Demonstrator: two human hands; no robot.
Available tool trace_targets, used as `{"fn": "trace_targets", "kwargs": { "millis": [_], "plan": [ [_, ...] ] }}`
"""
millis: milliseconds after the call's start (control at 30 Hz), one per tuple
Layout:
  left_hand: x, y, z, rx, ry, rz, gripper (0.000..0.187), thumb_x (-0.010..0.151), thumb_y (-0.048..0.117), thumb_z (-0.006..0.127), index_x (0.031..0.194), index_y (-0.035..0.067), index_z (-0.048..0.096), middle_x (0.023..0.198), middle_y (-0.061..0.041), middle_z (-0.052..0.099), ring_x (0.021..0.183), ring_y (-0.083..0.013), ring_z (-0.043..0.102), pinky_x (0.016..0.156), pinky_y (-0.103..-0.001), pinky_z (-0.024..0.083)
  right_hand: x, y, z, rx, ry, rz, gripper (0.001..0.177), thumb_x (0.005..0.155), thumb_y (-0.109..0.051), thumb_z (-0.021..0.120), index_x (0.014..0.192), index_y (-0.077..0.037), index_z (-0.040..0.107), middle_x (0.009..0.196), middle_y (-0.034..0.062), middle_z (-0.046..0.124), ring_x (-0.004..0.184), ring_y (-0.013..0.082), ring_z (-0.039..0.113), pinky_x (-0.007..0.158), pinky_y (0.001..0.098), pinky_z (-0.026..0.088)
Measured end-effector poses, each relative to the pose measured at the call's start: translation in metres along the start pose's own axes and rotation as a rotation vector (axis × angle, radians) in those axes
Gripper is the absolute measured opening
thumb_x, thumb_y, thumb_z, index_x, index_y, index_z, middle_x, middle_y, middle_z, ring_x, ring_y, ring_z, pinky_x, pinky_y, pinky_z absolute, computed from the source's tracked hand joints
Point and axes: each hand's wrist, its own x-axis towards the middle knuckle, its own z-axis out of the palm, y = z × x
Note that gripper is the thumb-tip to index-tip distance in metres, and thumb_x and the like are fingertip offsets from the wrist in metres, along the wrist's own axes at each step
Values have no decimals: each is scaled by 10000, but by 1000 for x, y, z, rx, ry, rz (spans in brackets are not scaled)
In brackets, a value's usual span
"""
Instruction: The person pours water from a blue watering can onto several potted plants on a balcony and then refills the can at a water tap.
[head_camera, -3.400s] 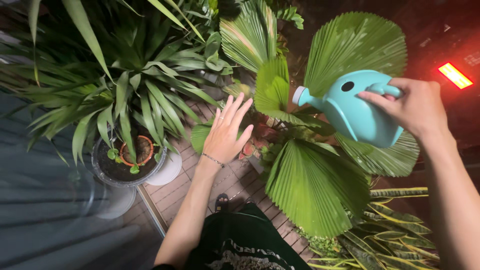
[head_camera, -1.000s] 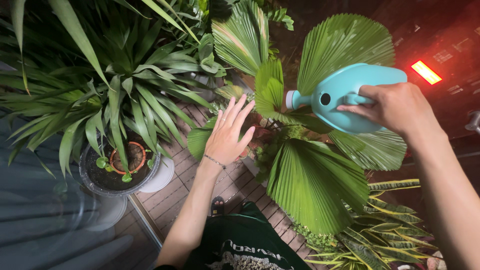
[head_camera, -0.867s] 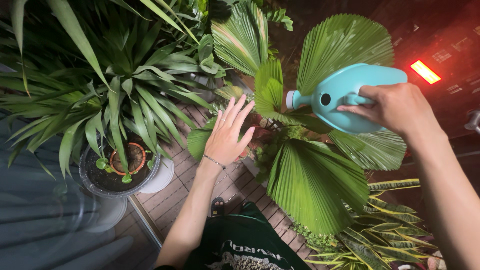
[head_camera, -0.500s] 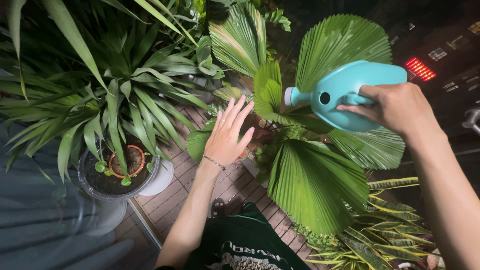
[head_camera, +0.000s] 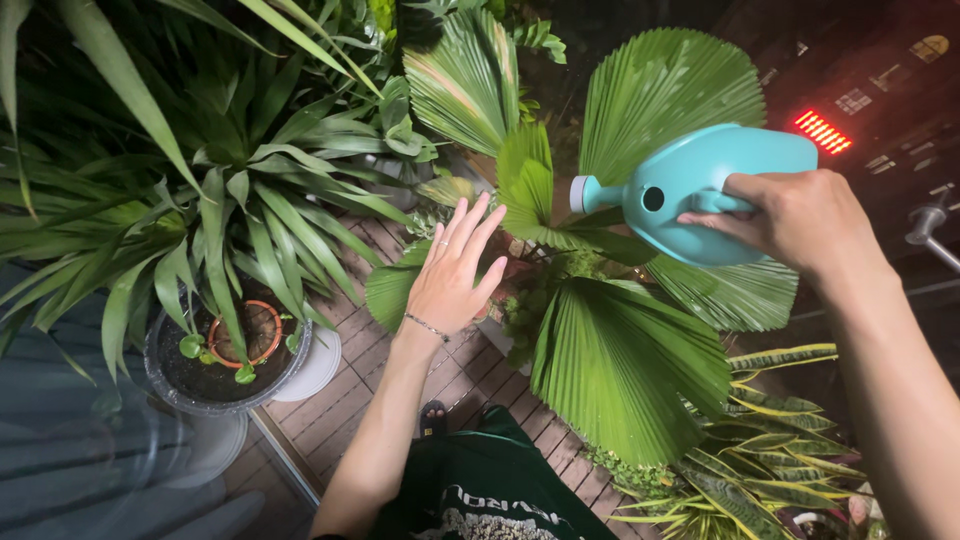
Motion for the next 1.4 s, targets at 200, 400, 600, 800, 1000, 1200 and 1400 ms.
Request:
{"fn": "trace_targets", "kwargs": {
  "millis": [200, 400, 600, 800, 1000, 1200, 1400],
  "plan": [
    [3, 2, 4, -5, -12, 17, 624, 1010, 301, 607, 1587, 185, 400, 1688, -85, 319, 1576, -353, 256, 1263, -549, 221, -9, 0, -4, -3, -22, 29, 396, 925, -445, 828, 851, -92, 665, 729, 82, 668, 635, 291, 678, 594, 378, 545],
    [3, 4, 5, -24, -19, 25, 619, 1014, 293, 608, 1588, 184, 403, 1683, -89, 327, 1576, -355, 253, 1266, -551, 222, -17, 1, -9, -13, -31, 59, 396, 931, -448, 825, 833, -96, 673, 718, 91, 666, 634, 293, 681, 596, 381, 545],
    [5, 6, 7, -33, -23, 43, 619, 1013, 294, 608, 1587, 181, 406, 1684, -91, 329, 1579, -353, 252, 1267, -551, 217, -27, 3, -15, -43, -20, 87, 397, 940, -447, 833, 848, -94, 677, 692, 94, 671, 658, 306, 681, 603, 385, 542],
    [9, 11, 12, -55, -48, 74, 617, 1018, 298, 607, 1589, 179, 404, 1681, -90, 336, 1577, -354, 258, 1271, -544, 219, -47, 8, -24, -38, -27, 136, 371, 933, -441, 830, 879, -101, 692, 704, 98, 665, 660, 313, 671, 603, 393, 532],
    [12, 18, 17, -59, -79, 90, 616, 1018, 301, 607, 1587, 177, 404, 1677, -95, 342, 1571, -350, 267, 1268, -545, 217, -71, 18, -26, -128, -101, 253, 422, 936, -475, 838, 844, -91, 690, 650, 118, 649, 637, 322, 666, 601, 401, 534],
    [13, 21, 22, -74, -95, 114, 618, 1016, 298, 606, 1588, 179, 401, 1679, -96, 342, 1573, -347, 268, 1267, -545, 215, -88, 24, -27, -87, -86, 248, 409, 933, -464, 826, 865, -84, 691, 713, 113, 670, 674, 310, 676, 617, 399, 536],
    [16, 23, 25, -73, -102, 128, 616, 1018, 297, 604, 1587, 180, 401, 1678, -98, 343, 1573, -344, 271, 1271, -542, 216, -100, 26, -28, -66, -90, 290, 381, 929, -456, 814, 890, -91, 711, 697, 107, 660, 659, 311, 669, 630, 405, 536]
  ]
}}
